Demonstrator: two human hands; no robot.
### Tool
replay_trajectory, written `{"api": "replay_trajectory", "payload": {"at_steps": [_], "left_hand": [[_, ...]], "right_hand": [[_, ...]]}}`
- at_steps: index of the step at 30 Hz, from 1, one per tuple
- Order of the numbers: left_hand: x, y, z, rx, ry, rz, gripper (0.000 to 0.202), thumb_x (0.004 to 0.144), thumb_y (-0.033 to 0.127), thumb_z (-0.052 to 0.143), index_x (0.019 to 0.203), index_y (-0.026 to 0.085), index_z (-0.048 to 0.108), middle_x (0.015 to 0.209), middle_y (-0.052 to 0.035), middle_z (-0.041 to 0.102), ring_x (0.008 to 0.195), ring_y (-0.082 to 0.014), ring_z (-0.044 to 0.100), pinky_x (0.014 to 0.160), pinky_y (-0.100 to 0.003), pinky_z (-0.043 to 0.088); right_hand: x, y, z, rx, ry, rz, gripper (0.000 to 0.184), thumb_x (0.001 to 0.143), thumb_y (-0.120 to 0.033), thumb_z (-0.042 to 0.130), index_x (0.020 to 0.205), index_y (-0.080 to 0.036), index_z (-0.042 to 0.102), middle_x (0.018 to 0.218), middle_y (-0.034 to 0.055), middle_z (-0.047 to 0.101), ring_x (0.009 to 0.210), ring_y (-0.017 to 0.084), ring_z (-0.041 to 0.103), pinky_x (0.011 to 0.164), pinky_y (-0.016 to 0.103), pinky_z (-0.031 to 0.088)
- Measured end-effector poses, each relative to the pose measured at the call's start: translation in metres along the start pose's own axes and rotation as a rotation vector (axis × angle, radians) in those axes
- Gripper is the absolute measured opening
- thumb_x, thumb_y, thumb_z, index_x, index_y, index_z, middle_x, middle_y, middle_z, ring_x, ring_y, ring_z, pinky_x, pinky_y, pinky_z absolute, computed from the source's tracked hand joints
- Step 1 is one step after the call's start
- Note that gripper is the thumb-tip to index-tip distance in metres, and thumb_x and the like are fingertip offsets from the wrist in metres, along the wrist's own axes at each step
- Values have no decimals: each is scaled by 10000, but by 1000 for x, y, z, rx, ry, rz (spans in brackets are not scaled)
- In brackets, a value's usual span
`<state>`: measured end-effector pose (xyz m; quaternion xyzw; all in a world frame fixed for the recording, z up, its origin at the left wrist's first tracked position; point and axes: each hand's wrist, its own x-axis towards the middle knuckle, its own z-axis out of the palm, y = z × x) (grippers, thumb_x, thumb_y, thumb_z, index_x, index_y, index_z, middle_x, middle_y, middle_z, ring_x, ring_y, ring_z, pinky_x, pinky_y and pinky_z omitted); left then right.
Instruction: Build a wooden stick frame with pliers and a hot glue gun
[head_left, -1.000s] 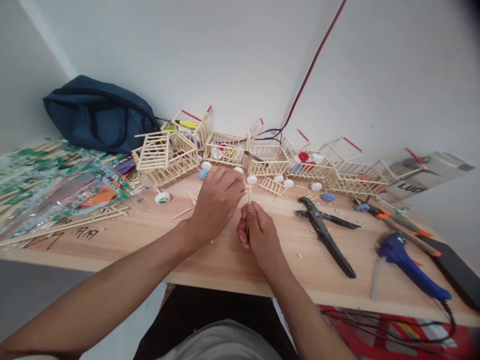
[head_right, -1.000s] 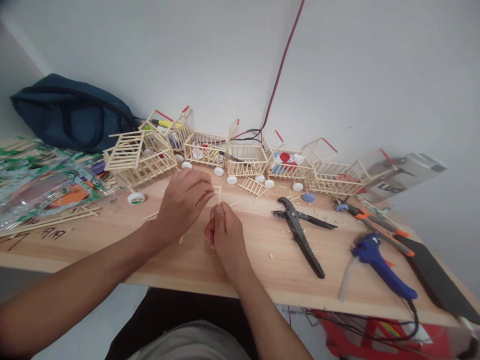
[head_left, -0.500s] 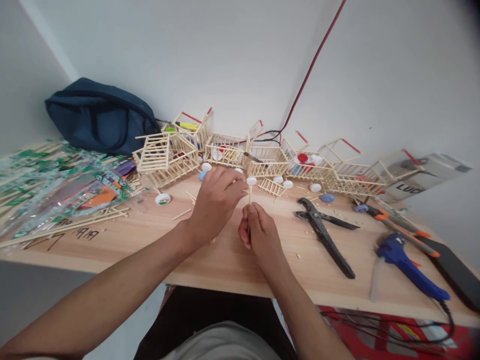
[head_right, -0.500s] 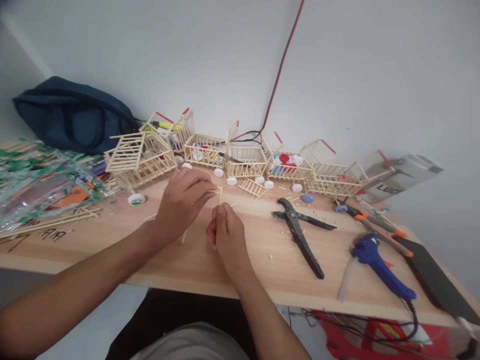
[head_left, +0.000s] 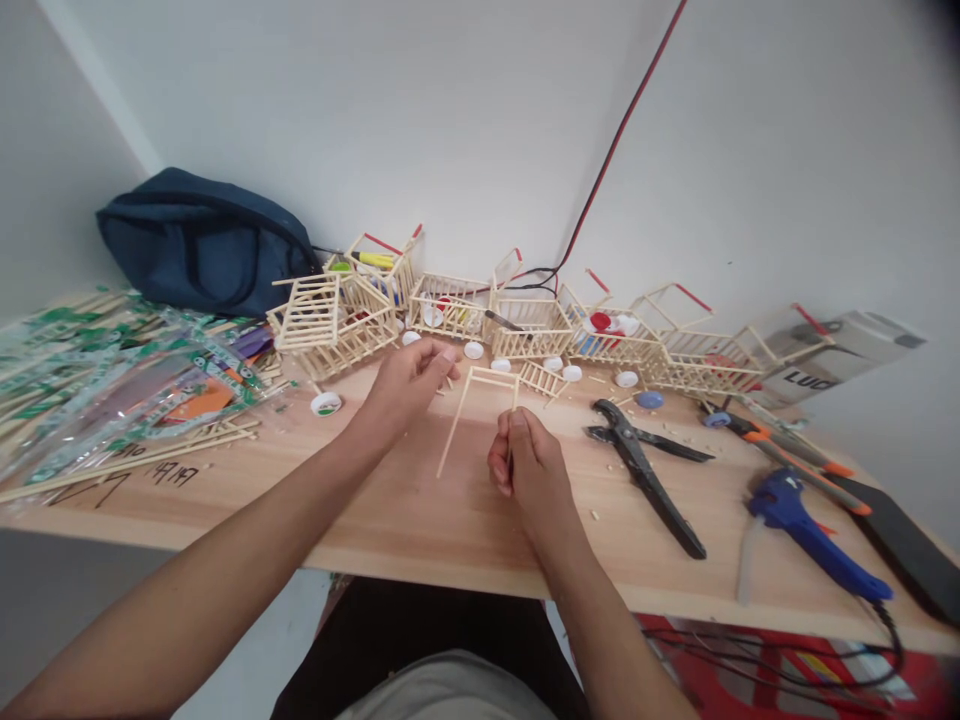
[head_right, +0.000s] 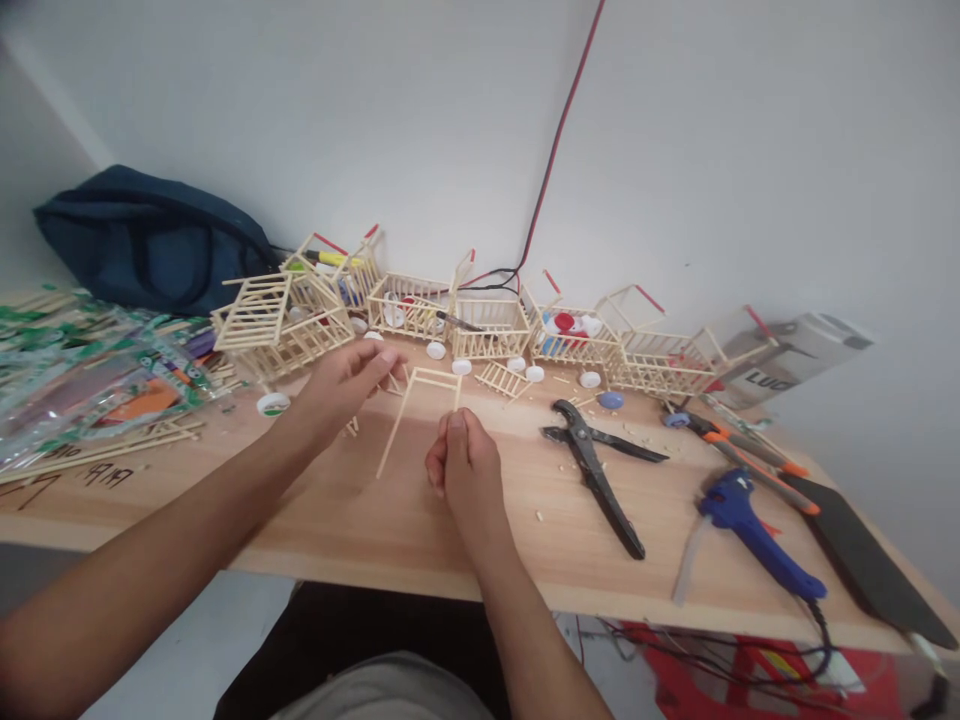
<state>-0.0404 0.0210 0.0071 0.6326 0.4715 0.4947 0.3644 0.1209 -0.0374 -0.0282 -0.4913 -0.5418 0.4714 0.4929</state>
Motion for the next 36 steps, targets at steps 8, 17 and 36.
{"api": "replay_trajectory", "payload": {"at_steps": [8, 17, 36], "left_hand": [[-5, 6, 4, -77, -264, -237, 317, 733, 445, 647, 758, 131, 614, 660, -20, 620, 492, -63, 414, 453, -188, 317], [-3, -13, 11, -203, -350, -273, 166, 713, 261, 640, 780, 119, 586, 666, -27, 637, 470, -55, 480, 439, -174, 371], [-4, -15, 18, -247, -298, -387, 146, 729, 41, 611, 759, 132, 502, 475, 30, 592, 399, -84, 534, 410, -174, 423]], "right_hand": [[3, 2, -7, 52, 49, 15, 326, 943, -489, 365, 802, -207, 447, 430, -89, 426, 347, 61, 331, 367, 178, 242], [2, 3, -13, 27, 17, 112, 353, 912, -518, 396, 872, -190, 518, 502, -47, 527, 382, 75, 413, 374, 182, 270], [-14, 4, -34, -780, 33, -19, 265, 895, -358, 451, 718, -204, 573, 609, -20, 579, 578, 141, 519, 581, 248, 329]]}}
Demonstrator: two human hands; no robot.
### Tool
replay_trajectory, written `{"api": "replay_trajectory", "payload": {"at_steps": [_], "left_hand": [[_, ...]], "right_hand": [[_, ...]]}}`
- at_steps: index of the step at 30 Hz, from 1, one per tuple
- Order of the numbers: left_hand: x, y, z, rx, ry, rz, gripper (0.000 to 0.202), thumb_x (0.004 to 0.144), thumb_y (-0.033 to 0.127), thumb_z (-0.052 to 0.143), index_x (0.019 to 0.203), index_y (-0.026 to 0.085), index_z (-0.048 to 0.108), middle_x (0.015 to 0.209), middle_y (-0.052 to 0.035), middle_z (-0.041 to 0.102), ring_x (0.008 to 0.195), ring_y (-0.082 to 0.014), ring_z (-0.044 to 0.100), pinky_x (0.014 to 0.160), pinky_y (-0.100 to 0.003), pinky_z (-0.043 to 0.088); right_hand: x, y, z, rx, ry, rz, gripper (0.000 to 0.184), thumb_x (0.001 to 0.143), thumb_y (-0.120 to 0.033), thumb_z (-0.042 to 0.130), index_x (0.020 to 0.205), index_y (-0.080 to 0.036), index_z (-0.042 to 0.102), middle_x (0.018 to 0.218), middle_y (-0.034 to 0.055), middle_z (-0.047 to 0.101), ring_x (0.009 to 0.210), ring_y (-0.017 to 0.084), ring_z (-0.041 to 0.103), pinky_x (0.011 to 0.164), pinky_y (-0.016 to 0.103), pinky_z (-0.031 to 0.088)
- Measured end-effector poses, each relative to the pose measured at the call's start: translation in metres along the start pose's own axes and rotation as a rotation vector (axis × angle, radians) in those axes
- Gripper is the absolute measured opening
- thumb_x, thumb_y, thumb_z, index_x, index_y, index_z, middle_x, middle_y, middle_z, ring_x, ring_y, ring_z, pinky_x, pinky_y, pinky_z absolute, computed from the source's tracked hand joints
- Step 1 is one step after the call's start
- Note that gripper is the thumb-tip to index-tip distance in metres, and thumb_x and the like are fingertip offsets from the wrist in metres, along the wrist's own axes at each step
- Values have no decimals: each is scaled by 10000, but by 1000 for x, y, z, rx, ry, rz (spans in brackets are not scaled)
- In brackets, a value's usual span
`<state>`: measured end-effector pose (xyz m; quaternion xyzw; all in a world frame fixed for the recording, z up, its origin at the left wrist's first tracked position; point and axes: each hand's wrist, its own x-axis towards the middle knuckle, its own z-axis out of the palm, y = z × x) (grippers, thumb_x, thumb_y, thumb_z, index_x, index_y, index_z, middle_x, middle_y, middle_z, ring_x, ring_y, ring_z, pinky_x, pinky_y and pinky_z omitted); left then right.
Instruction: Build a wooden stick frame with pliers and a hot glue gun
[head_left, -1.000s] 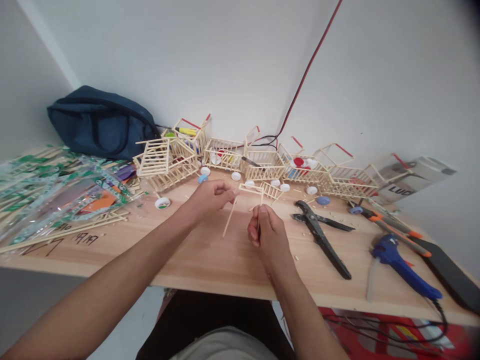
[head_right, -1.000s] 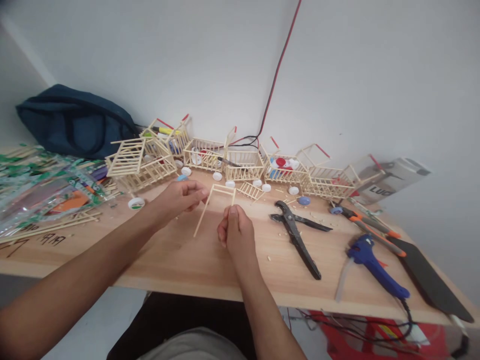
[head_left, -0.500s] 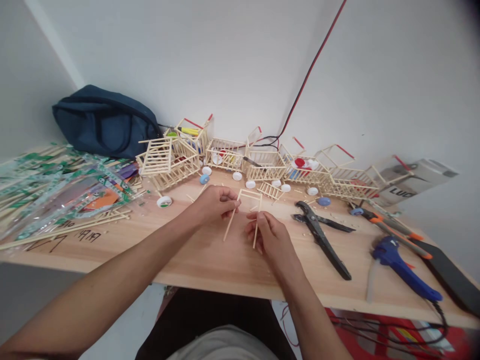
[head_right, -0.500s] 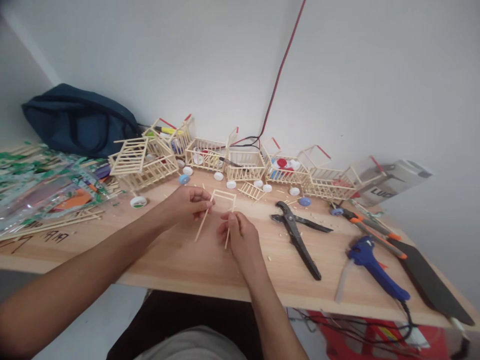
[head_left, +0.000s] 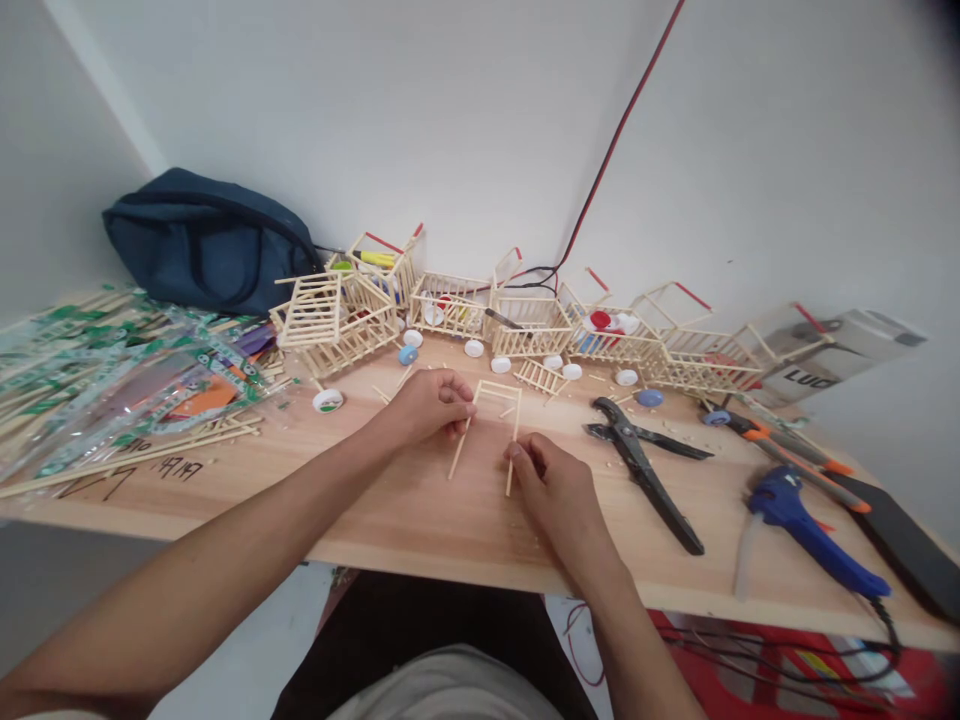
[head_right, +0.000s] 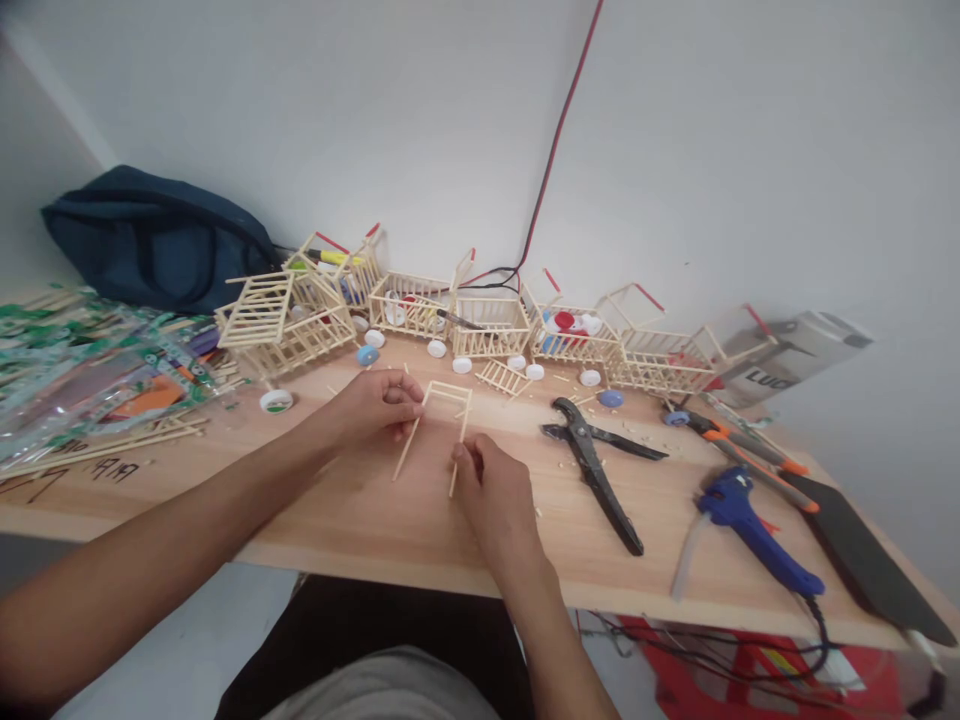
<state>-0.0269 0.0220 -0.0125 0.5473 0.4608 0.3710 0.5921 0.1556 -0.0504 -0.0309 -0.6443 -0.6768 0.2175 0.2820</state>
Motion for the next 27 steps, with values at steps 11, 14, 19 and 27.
{"api": "replay_trajectory", "payload": {"at_steps": [11, 14, 19, 27], "left_hand": [[1, -6, -1, 158, 3, 0, 185, 721, -9, 558, 766, 155, 485, 463, 46, 588, 383, -104, 548, 401, -188, 431], [1, -8, 0, 199, 2, 3, 199, 715, -16, 539, 768, 165, 474, 459, 54, 584, 379, -110, 551, 394, -191, 431], [1, -12, 0, 290, -21, 2, 189, 706, 9, 529, 762, 178, 464, 440, 64, 570, 361, -108, 542, 370, -178, 413], [0, -18, -4, 435, -20, 117, 127, 702, 83, 525, 760, 189, 487, 487, 59, 564, 377, -104, 546, 378, -175, 378]], "right_hand": [[2, -9, 4, -204, -16, 60, 220, 903, -321, 452, 735, -208, 538, 674, 11, 639, 610, 159, 531, 564, 255, 267], [1, -12, 5, -276, -19, 75, 212, 911, -317, 445, 756, -208, 538, 715, 25, 655, 641, 166, 535, 561, 253, 242], [0, -15, 5, -326, -28, 89, 207, 918, -310, 441, 764, -208, 533, 707, 29, 647, 626, 159, 522, 550, 250, 214], [1, -16, 4, -338, -45, 72, 213, 922, -317, 432, 774, -205, 537, 726, 42, 658, 636, 171, 539, 547, 258, 223]]}}
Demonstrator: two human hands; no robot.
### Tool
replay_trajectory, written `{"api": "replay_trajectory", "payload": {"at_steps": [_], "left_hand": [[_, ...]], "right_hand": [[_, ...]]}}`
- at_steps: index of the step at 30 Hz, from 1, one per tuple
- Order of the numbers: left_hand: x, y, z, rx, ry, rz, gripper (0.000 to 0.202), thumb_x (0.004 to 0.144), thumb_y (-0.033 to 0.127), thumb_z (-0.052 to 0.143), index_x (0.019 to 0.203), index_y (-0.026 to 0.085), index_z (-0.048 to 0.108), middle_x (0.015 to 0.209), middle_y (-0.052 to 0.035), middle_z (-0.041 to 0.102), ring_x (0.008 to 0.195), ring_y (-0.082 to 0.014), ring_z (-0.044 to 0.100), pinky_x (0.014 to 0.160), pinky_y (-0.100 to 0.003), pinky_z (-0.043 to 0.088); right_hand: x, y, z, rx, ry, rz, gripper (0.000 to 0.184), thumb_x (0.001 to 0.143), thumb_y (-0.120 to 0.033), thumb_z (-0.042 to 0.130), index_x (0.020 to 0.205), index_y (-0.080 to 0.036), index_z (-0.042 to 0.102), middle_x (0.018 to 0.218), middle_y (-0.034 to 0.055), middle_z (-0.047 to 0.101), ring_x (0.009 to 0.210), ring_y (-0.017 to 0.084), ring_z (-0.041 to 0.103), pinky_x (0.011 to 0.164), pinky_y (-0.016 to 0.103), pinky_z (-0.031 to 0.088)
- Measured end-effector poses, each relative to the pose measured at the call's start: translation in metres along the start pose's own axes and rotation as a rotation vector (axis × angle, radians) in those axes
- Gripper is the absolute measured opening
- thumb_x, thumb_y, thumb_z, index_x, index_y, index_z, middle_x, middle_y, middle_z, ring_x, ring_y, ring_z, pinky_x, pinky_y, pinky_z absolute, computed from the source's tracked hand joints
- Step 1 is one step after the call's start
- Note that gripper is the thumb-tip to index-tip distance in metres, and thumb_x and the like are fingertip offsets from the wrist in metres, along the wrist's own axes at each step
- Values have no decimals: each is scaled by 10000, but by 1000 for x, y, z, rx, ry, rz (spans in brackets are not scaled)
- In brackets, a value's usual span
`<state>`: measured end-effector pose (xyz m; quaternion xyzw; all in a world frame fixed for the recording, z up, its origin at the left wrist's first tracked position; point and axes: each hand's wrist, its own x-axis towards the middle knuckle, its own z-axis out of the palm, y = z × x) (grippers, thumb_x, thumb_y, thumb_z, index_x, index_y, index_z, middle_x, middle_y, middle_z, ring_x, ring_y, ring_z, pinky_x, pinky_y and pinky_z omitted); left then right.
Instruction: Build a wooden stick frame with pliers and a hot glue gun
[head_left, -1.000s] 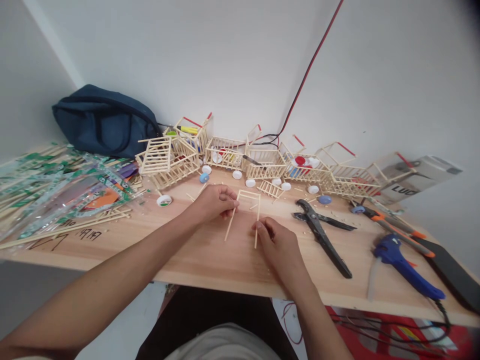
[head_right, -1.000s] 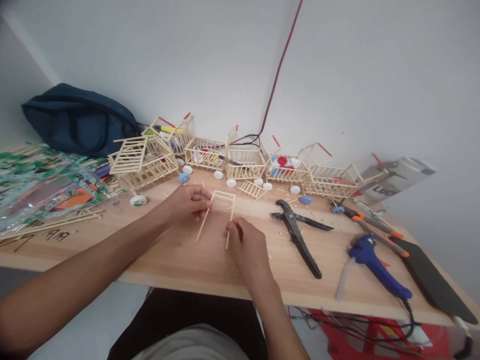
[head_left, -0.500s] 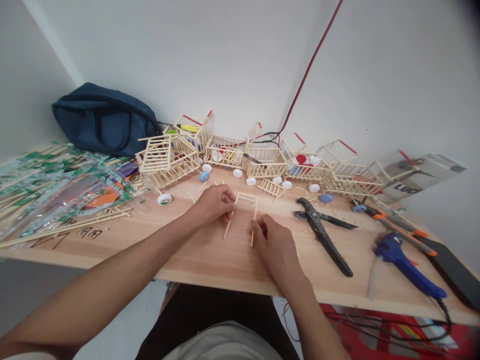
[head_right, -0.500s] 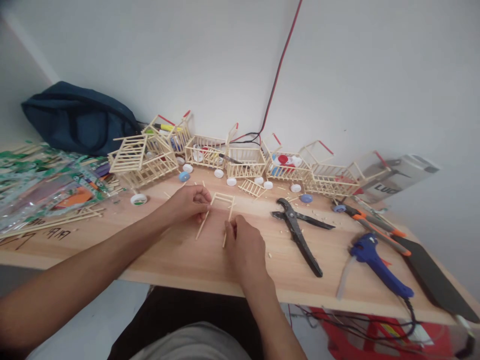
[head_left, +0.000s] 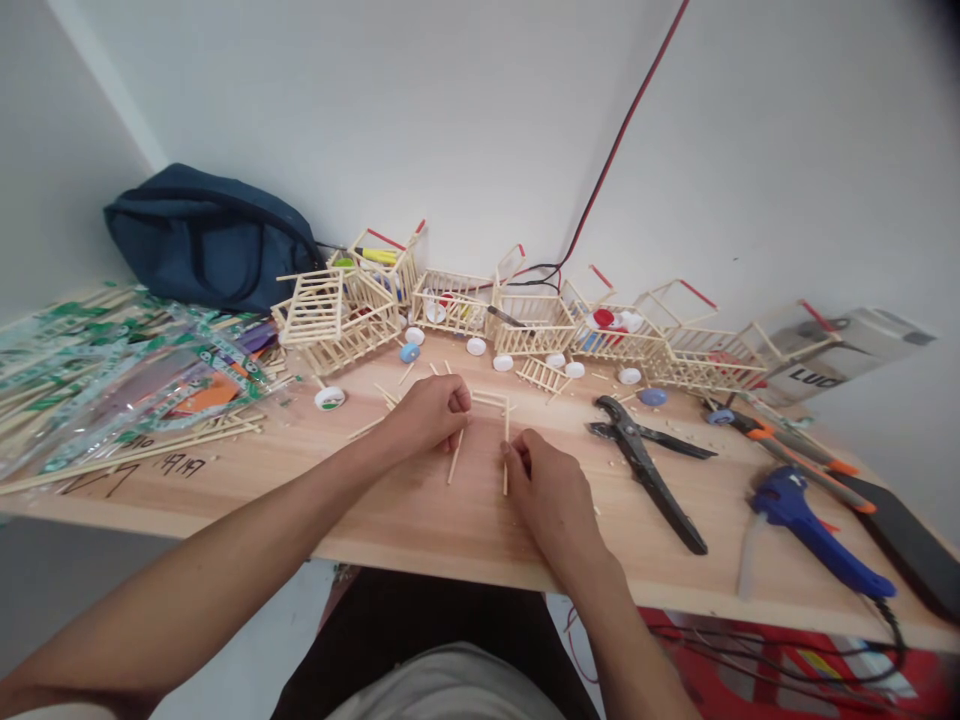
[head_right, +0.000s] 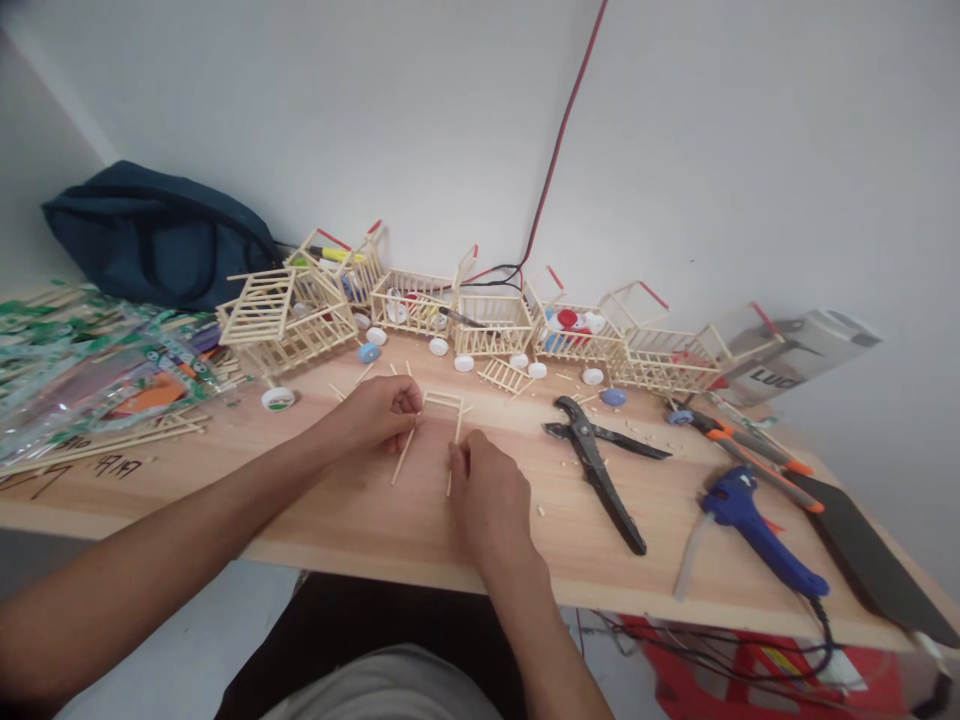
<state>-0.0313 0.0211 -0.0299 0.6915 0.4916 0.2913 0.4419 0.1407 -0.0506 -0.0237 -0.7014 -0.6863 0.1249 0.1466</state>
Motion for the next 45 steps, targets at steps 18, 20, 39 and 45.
{"api": "replay_trajectory", "payload": {"at_steps": [18, 20, 39, 45], "left_hand": [[-2, 6, -1, 118, 75, 91, 115, 739, 100, 506, 799, 196, 489, 573, 52, 564, 484, -98, 519, 503, -199, 351], [-1, 6, -2, 99, 104, 84, 131, 756, 107, 477, 845, 204, 476, 554, 60, 559, 470, -104, 519, 492, -200, 340], [3, 17, -8, -405, 15, -97, 212, 757, 158, 629, 937, 114, 528, 601, 8, 632, 454, -82, 541, 425, -187, 415], [0, 19, -9, -495, -53, -125, 260, 662, 242, 766, 739, 124, 546, 539, 20, 627, 432, -50, 526, 443, -161, 407]], "right_hand": [[0, 7, 0, 15, -3, -25, 219, 914, -316, 434, 760, -207, 545, 707, 37, 665, 626, 171, 553, 540, 258, 223], [0, 8, 1, 16, 11, -27, 221, 912, -317, 433, 757, -208, 546, 703, 37, 664, 625, 173, 557, 544, 258, 230], [2, 15, 6, 287, 141, -54, 236, 909, -367, 421, 774, -212, 539, 659, 0, 609, 602, 153, 541, 579, 238, 329], [3, 15, 5, 347, 163, -69, 250, 910, -377, 419, 790, -209, 560, 621, -8, 585, 567, 150, 517, 564, 240, 327]]}}
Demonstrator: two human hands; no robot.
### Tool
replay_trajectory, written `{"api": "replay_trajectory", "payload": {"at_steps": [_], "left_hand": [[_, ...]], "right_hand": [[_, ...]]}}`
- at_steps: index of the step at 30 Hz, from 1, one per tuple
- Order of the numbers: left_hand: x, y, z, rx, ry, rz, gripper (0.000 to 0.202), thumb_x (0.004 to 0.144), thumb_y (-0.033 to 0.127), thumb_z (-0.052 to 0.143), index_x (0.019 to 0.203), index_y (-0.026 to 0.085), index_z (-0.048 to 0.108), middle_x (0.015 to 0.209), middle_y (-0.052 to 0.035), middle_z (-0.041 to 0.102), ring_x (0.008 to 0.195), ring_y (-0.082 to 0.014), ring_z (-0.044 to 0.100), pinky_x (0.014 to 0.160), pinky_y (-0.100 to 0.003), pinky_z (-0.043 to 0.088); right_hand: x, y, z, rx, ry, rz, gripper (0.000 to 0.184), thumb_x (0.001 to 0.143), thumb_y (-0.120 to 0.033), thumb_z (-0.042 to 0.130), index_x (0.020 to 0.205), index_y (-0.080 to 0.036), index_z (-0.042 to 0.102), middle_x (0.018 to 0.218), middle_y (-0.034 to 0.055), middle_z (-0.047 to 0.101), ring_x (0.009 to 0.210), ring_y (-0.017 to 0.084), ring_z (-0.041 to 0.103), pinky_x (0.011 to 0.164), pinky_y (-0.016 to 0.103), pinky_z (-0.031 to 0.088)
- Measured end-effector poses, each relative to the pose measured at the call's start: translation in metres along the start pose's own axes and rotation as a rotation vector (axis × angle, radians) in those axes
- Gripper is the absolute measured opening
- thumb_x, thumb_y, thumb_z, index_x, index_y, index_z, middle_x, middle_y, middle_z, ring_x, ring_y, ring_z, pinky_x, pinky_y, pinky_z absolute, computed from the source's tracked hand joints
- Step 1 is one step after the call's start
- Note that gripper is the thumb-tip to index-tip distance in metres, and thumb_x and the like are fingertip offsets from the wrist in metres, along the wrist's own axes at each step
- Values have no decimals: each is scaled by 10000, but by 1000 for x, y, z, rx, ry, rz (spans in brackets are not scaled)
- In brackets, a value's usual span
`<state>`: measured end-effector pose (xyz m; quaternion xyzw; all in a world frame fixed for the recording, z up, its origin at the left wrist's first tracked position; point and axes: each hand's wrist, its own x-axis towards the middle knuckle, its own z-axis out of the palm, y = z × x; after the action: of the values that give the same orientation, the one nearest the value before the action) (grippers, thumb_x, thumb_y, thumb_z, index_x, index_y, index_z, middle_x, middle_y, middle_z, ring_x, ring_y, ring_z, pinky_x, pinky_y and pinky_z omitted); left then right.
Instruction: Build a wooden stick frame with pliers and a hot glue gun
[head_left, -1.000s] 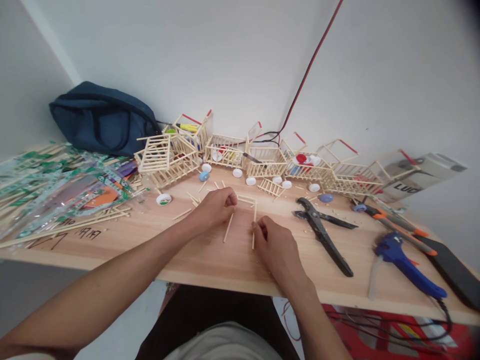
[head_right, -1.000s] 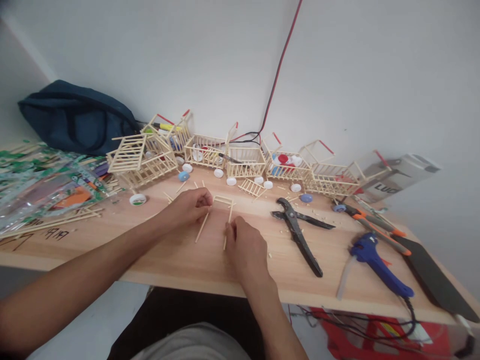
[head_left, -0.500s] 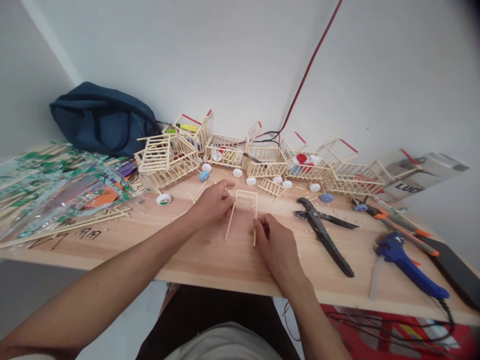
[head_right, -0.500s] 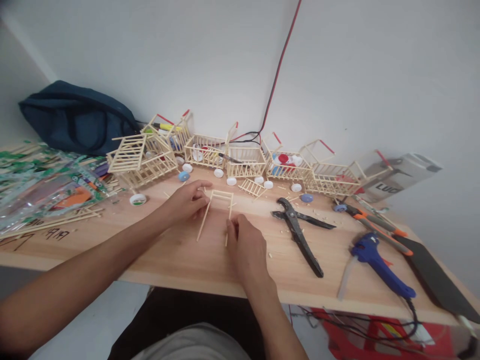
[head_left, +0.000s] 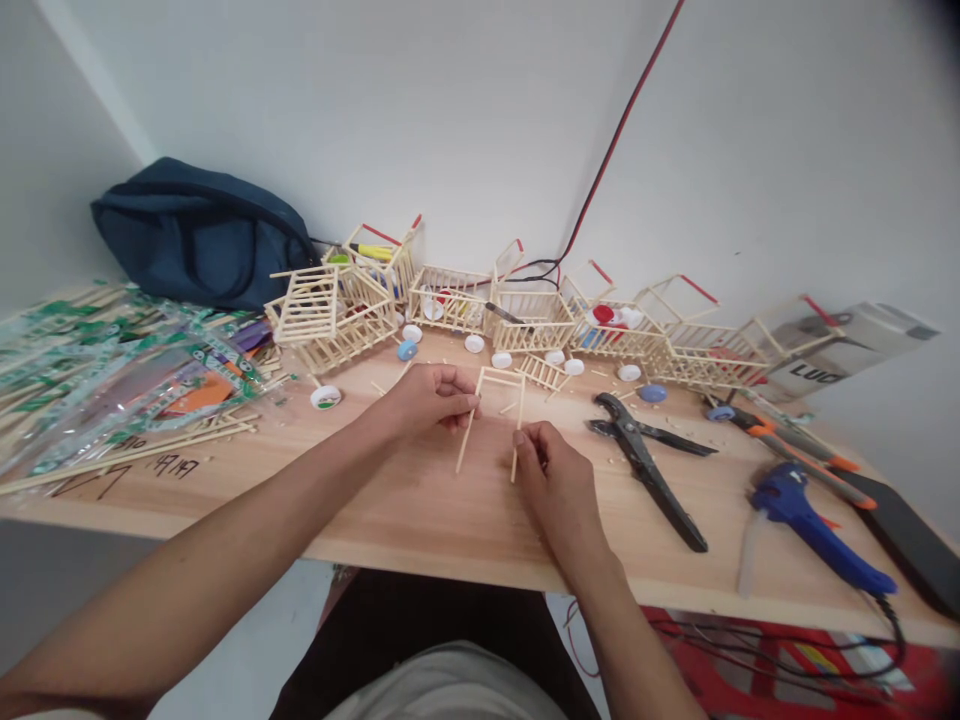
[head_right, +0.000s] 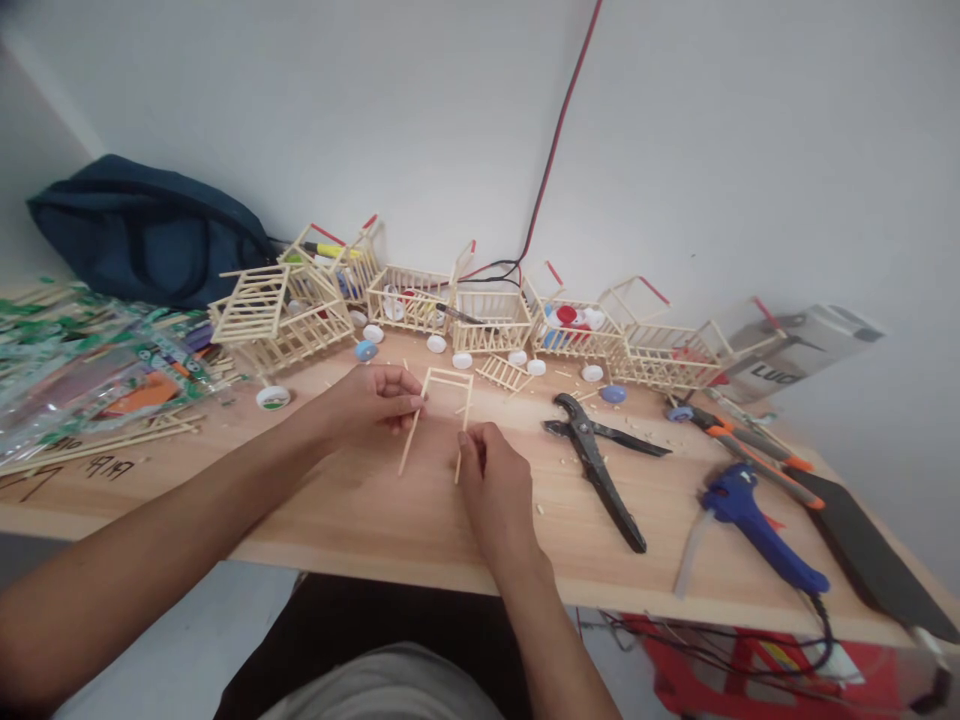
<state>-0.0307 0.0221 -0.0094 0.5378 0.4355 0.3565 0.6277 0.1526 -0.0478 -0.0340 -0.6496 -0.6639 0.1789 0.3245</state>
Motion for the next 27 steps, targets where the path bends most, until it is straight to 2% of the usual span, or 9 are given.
{"api": "replay_trajectory", "payload": {"at_steps": [4, 12, 14, 16, 18, 19, 21, 24, 27], "left_hand": [[0, 0, -1, 4, -6, -8, 258, 663, 271, 767, 701, 118, 562, 521, 15, 619, 428, -50, 521, 447, -161, 397], [-1, 3, 2, 91, 9, -16, 149, 729, 215, 685, 697, 123, 574, 526, 11, 604, 444, -69, 521, 449, -172, 384], [-3, 7, 0, 190, 36, 18, 129, 768, 211, 628, 683, 123, 587, 532, 7, 594, 443, -73, 506, 444, -180, 375], [-3, 11, -9, 343, 115, 106, 137, 796, 208, 577, 701, 120, 622, 596, -10, 622, 467, -75, 501, 463, -187, 375], [-1, 15, -24, 496, 291, 229, 122, 790, 189, 559, 804, 127, 664, 738, -30, 676, 572, -96, 552, 549, -201, 417], [0, 15, -33, 579, 417, 302, 138, 779, 191, 570, 848, 133, 675, 765, -34, 682, 639, -116, 575, 601, -214, 431], [3, 15, -48, 733, 534, 375, 178, 775, 187, 563, 896, 143, 686, 814, -41, 687, 743, -148, 593, 698, -249, 440], [3, 14, -58, 914, 515, 392, 186, 773, 163, 538, 883, 153, 688, 828, -49, 682, 768, -174, 587, 722, -283, 426], [2, 10, -52, 1090, 418, 375, 188, 758, 128, 522, 847, 153, 686, 868, -71, 678, 838, -203, 580, 776, -315, 410]], "right_hand": [[0, 1, 0, 10, -5, -5, 238, 908, -370, 429, 793, -211, 563, 616, -13, 582, 558, 145, 508, 558, 239, 319], [0, 0, 0, 5, -19, -6, 247, 914, -374, 415, 769, -212, 533, 616, -14, 578, 569, 144, 513, 564, 236, 320], [0, 0, 0, 4, -15, -1, 243, 911, -368, 418, 769, -212, 538, 615, -13, 580, 566, 143, 513, 560, 235, 318], [-1, 0, -1, 1, -12, 8, 237, 907, -364, 425, 768, -213, 541, 608, -14, 576, 563, 142, 511, 557, 235, 317], [-1, 1, -1, 4, -14, 15, 234, 907, -364, 427, 771, -213, 542, 600, -19, 565, 563, 141, 509, 558, 234, 320], [-1, 1, -1, 9, -11, 15, 233, 908, -365, 428, 773, -213, 543, 598, -21, 560, 563, 140, 506, 560, 233, 322], [-1, 2, -1, 21, -4, 10, 239, 908, -368, 426, 774, -212, 549, 593, -24, 555, 557, 138, 499, 560, 230, 326], [-1, 2, -2, 27, 2, 9, 251, 906, -380, 426, 774, -211, 557, 583, -24, 551, 543, 137, 490, 553, 230, 325], [-2, 1, -3, 24, -6, 11, 253, 906, -382, 423, 778, -212, 559, 583, -22, 553, 541, 142, 490, 553, 234, 322]]}}
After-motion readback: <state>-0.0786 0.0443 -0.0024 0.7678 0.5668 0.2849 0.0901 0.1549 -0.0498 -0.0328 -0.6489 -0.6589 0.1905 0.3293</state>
